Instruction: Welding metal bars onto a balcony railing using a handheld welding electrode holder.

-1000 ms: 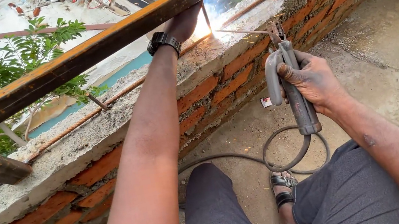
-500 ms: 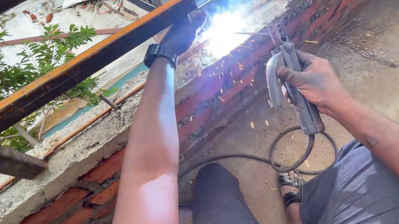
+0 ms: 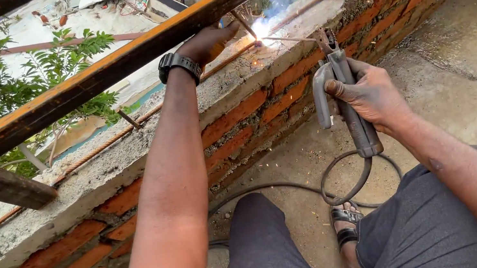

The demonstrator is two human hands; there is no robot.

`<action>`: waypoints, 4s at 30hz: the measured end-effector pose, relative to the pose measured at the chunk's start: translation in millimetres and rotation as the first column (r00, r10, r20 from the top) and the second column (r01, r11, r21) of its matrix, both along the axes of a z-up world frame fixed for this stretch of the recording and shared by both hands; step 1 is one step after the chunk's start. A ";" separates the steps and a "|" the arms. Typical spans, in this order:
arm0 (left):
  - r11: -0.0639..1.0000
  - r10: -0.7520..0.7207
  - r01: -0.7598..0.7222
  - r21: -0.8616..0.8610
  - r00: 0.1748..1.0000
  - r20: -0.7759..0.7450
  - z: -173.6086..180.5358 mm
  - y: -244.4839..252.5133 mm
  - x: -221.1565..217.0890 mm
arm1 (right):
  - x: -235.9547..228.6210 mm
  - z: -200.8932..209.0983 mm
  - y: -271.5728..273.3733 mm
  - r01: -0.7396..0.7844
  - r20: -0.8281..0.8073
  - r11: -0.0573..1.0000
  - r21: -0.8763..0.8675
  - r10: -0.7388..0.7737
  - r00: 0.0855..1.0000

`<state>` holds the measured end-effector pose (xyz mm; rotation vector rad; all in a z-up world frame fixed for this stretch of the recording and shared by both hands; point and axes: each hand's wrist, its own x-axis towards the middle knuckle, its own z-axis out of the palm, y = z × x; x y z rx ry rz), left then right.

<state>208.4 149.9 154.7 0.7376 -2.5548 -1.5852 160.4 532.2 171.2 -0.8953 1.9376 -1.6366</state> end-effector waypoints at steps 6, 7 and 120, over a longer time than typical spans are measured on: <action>0.998 -0.068 0.065 -0.026 0.989 -0.128 -15.6 -16.4 -5.4 | -5.5 -4.7 1.8 0.007 -0.039 1.000 0.018 -0.006 0.999; 0.998 -0.047 0.050 0.026 0.990 -0.133 -12.2 -14.0 -0.3 | -6.5 -5.6 1.4 0.023 -0.079 0.998 0.052 -0.019 0.997; 0.139 0.275 -0.112 -0.984 0.959 -0.070 26.7 43.1 280.3 | 117.2 -15.7 -54.9 -0.419 -0.061 0.906 0.056 0.422 0.905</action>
